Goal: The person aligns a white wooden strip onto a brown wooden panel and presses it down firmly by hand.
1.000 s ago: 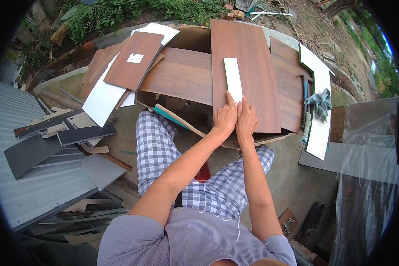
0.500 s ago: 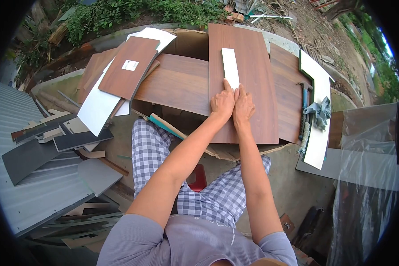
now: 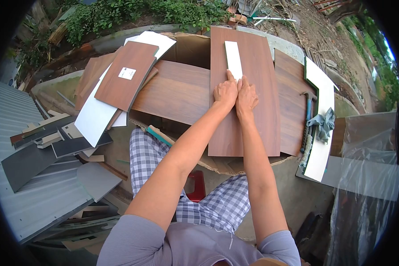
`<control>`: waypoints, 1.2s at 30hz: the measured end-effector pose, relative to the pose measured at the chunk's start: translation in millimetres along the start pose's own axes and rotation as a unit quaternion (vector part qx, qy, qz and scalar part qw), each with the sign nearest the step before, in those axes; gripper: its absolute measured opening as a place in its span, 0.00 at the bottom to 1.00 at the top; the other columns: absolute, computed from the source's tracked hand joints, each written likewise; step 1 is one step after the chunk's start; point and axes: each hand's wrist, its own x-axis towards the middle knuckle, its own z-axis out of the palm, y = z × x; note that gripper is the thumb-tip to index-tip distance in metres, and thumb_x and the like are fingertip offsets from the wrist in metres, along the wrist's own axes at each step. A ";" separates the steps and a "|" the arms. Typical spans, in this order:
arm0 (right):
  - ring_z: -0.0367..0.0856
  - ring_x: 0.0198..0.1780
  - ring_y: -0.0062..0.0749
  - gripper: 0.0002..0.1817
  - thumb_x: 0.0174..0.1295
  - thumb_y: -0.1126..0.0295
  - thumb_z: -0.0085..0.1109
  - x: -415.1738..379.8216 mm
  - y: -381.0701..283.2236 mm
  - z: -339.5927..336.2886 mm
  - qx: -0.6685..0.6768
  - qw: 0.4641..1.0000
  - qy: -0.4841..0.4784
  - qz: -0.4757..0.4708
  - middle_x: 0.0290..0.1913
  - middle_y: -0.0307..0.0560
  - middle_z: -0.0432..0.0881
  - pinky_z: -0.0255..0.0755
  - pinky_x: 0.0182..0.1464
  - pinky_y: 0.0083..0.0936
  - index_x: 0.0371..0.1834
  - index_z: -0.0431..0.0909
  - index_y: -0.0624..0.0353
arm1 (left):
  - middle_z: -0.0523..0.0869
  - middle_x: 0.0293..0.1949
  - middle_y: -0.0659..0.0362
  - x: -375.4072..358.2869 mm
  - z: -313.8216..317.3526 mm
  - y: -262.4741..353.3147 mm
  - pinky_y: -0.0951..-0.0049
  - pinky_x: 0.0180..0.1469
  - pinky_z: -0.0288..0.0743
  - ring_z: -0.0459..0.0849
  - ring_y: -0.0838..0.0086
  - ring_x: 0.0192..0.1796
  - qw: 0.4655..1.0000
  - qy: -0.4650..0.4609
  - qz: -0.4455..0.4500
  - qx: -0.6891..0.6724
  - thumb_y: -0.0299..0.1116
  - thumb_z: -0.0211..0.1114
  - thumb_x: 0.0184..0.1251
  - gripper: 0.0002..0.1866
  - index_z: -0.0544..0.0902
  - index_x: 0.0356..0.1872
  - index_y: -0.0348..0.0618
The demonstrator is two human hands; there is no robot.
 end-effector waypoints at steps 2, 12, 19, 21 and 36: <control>0.82 0.40 0.55 0.18 0.67 0.53 0.46 9.4 1.3 6.0 0.000 1.000 0.013 -0.011 0.41 0.53 0.77 0.75 0.42 0.47 0.58 0.72 0.41 | 0.86 0.33 0.44 9.2 3.1 -0.6 0.55 0.41 0.79 0.86 0.53 0.36 1.000 0.009 0.002 0.002 0.45 0.44 0.72 0.32 0.57 0.67 0.29; 0.81 0.42 0.57 0.18 0.67 0.52 0.46 42.6 -7.7 9.6 -0.006 1.000 -0.001 0.004 0.42 0.54 0.77 0.75 0.43 0.48 0.58 0.72 0.41 | 0.85 0.35 0.41 40.3 -3.7 7.2 0.52 0.43 0.77 0.85 0.49 0.39 1.000 0.010 0.004 -0.025 0.43 0.44 0.72 0.30 0.58 0.66 0.30; 0.81 0.44 0.57 0.18 0.67 0.53 0.46 67.7 -8.1 16.3 0.002 1.000 0.007 -0.011 0.43 0.56 0.77 0.75 0.43 0.47 0.57 0.73 0.43 | 0.85 0.37 0.42 62.9 -1.7 10.6 0.53 0.45 0.76 0.85 0.50 0.41 1.000 0.007 0.003 -0.025 0.43 0.44 0.72 0.29 0.59 0.66 0.30; 0.81 0.44 0.57 0.18 0.67 0.53 0.46 73.7 -8.3 17.9 0.006 1.000 0.005 -0.013 0.42 0.56 0.77 0.75 0.43 0.47 0.57 0.73 0.43 | 0.86 0.32 0.43 70.3 2.0 9.5 0.57 0.42 0.78 0.86 0.53 0.37 0.998 0.052 0.028 -0.011 0.47 0.46 0.70 0.33 0.61 0.65 0.26; 0.80 0.41 0.55 0.16 0.66 0.57 0.48 58.5 4.7 2.3 0.026 0.997 0.066 -0.027 0.40 0.56 0.79 0.74 0.43 0.47 0.46 0.78 0.55 | 0.85 0.30 0.42 59.1 8.1 8.1 0.54 0.41 0.77 0.85 0.50 0.35 0.993 0.053 0.083 -0.066 0.40 0.50 0.68 0.27 0.65 0.63 0.32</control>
